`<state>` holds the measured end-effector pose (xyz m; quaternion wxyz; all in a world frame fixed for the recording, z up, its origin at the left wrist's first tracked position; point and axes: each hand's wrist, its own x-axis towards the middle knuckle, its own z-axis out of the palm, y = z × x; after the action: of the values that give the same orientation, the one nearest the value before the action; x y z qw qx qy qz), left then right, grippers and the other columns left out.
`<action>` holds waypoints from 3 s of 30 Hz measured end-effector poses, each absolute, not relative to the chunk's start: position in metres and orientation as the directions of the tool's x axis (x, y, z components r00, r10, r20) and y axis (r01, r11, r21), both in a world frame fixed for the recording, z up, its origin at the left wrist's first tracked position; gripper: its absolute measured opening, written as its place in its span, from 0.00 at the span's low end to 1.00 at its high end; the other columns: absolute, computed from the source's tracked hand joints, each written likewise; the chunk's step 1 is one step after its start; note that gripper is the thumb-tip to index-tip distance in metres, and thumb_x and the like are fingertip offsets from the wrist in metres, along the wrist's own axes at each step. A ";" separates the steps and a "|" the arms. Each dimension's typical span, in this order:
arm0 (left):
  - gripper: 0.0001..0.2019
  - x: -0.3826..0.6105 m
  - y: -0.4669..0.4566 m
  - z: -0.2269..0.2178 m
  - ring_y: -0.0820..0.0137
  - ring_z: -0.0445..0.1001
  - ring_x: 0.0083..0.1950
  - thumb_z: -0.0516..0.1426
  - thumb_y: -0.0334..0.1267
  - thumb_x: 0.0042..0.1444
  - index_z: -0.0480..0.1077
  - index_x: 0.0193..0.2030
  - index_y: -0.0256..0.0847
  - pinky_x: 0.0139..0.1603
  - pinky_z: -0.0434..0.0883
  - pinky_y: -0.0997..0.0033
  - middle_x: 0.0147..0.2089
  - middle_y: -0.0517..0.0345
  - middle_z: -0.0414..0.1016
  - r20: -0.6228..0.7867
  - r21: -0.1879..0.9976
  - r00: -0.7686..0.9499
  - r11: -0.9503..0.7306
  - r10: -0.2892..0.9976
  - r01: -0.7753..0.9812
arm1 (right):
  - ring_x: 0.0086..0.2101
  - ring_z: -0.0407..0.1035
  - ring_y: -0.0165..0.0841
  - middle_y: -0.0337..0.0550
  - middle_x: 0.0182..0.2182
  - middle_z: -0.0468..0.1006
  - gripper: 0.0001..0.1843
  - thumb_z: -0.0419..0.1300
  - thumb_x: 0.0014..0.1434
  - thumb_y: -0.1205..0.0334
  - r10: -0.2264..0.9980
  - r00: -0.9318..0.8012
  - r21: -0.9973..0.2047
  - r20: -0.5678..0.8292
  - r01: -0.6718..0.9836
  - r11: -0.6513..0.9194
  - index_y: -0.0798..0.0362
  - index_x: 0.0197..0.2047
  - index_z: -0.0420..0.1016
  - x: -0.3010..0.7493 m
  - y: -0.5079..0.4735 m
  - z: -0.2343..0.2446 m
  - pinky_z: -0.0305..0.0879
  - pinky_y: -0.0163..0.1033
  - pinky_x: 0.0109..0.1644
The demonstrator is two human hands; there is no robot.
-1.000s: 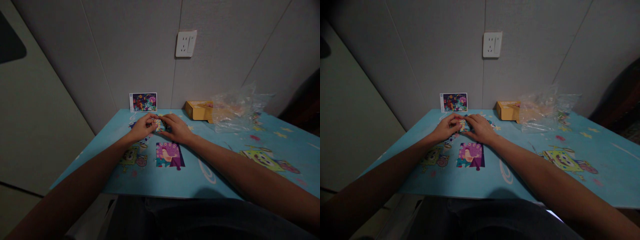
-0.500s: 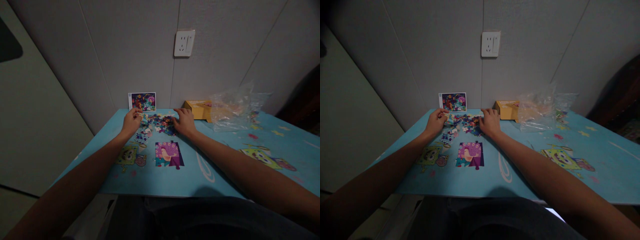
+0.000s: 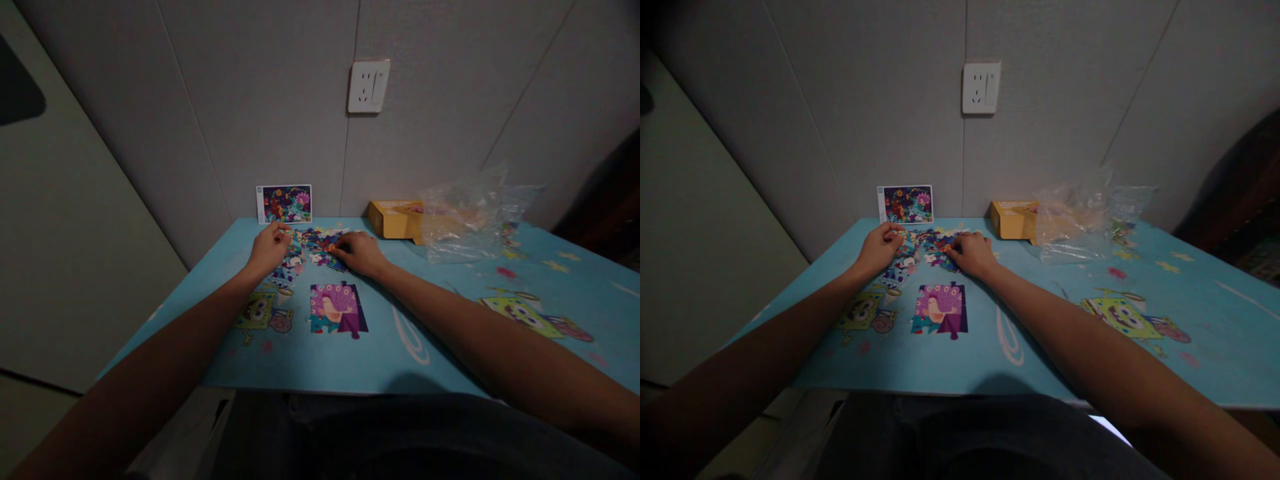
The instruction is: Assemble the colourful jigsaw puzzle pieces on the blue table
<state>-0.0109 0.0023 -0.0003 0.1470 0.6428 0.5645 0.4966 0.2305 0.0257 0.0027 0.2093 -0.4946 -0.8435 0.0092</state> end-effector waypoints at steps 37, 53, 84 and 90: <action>0.12 0.001 -0.009 0.008 0.70 0.75 0.27 0.58 0.38 0.52 0.67 0.43 0.39 0.25 0.65 0.77 0.26 0.62 0.72 0.397 0.781 -0.099 -0.279 0.912 0.558 | 0.50 0.68 0.42 0.51 0.49 0.76 0.21 0.57 0.62 0.60 0.543 -0.720 -0.202 0.431 0.510 0.836 0.55 0.58 0.67 0.225 0.022 -0.006 0.56 0.50 0.55; 0.13 0.000 -0.009 0.006 0.69 0.74 0.26 0.58 0.40 0.53 0.67 0.45 0.40 0.22 0.65 0.77 0.27 0.61 0.72 0.392 0.762 -0.077 -0.277 0.917 0.585 | 0.44 0.69 0.42 0.50 0.44 0.77 0.28 0.59 0.58 0.61 0.549 -0.707 -0.255 0.447 0.488 0.835 0.56 0.61 0.62 0.224 0.021 -0.005 0.61 0.48 0.50; 0.12 -0.001 -0.009 0.005 0.69 0.75 0.25 0.58 0.38 0.52 0.68 0.44 0.40 0.24 0.65 0.75 0.27 0.61 0.74 0.354 0.754 -0.112 -0.212 0.928 0.622 | 0.49 0.67 0.45 0.56 0.51 0.73 0.31 0.62 0.53 0.59 0.617 -0.631 -0.262 0.470 0.567 0.781 0.58 0.59 0.63 0.222 0.015 -0.001 0.61 0.50 0.53; 0.12 0.004 -0.013 0.009 0.70 0.75 0.30 0.58 0.39 0.54 0.68 0.44 0.39 0.27 0.67 0.76 0.30 0.59 0.75 0.354 0.812 -0.029 -0.291 0.935 0.506 | 0.47 0.67 0.44 0.54 0.48 0.73 0.26 0.60 0.57 0.55 0.491 -0.596 -0.244 0.635 0.448 0.860 0.55 0.57 0.64 0.221 0.009 0.005 0.62 0.47 0.51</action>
<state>0.0044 -0.0126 0.0095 0.2318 0.6570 0.5482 0.4626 0.2205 0.0090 0.0052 0.3645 -0.2631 -0.8928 0.0294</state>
